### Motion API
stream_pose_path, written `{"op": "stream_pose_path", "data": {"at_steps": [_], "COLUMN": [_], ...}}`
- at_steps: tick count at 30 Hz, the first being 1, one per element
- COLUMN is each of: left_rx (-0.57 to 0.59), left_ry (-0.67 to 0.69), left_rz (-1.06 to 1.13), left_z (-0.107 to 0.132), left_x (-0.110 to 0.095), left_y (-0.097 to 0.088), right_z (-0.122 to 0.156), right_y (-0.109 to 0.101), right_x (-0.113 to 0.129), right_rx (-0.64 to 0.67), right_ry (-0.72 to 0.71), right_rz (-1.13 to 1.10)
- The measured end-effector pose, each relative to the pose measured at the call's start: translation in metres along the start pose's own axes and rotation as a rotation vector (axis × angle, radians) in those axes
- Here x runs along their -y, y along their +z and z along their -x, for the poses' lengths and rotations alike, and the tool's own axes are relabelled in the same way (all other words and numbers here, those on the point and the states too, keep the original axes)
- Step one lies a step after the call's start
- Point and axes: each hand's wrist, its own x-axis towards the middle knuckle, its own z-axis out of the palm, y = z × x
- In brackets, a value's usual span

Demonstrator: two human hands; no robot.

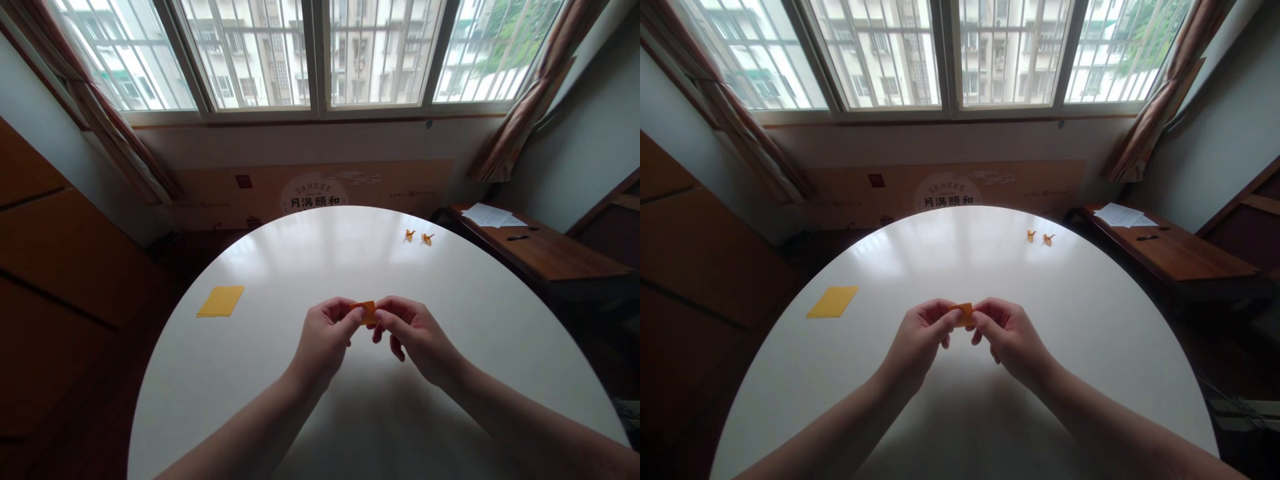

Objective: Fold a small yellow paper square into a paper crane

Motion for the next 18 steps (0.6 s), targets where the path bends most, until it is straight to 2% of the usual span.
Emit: {"op": "stream_pose_path", "data": {"at_steps": [4, 9, 14, 18], "left_rx": [0.007, 0.003, -0.021, -0.021], "left_ry": [0.047, 0.146, 0.15, 0.142], "left_rz": [-0.039, -0.153, -0.151, -0.114], "left_z": [-0.0004, 0.0015, 0.0034, 0.0024], "left_x": [0.0005, 0.0042, 0.0044, 0.0035], "left_y": [-0.0005, 0.0002, 0.0009, 0.0006], "right_z": [-0.0002, -0.0024, -0.003, -0.0018], "right_y": [-0.0001, 0.0032, 0.0052, 0.0043], "right_x": [-0.0009, 0.0, 0.0003, -0.0011], "right_rx": [-0.007, -0.032, -0.061, -0.046], "right_ry": [0.026, 0.057, 0.02, 0.074], "right_rz": [-0.064, -0.027, 0.001, -0.021]}}
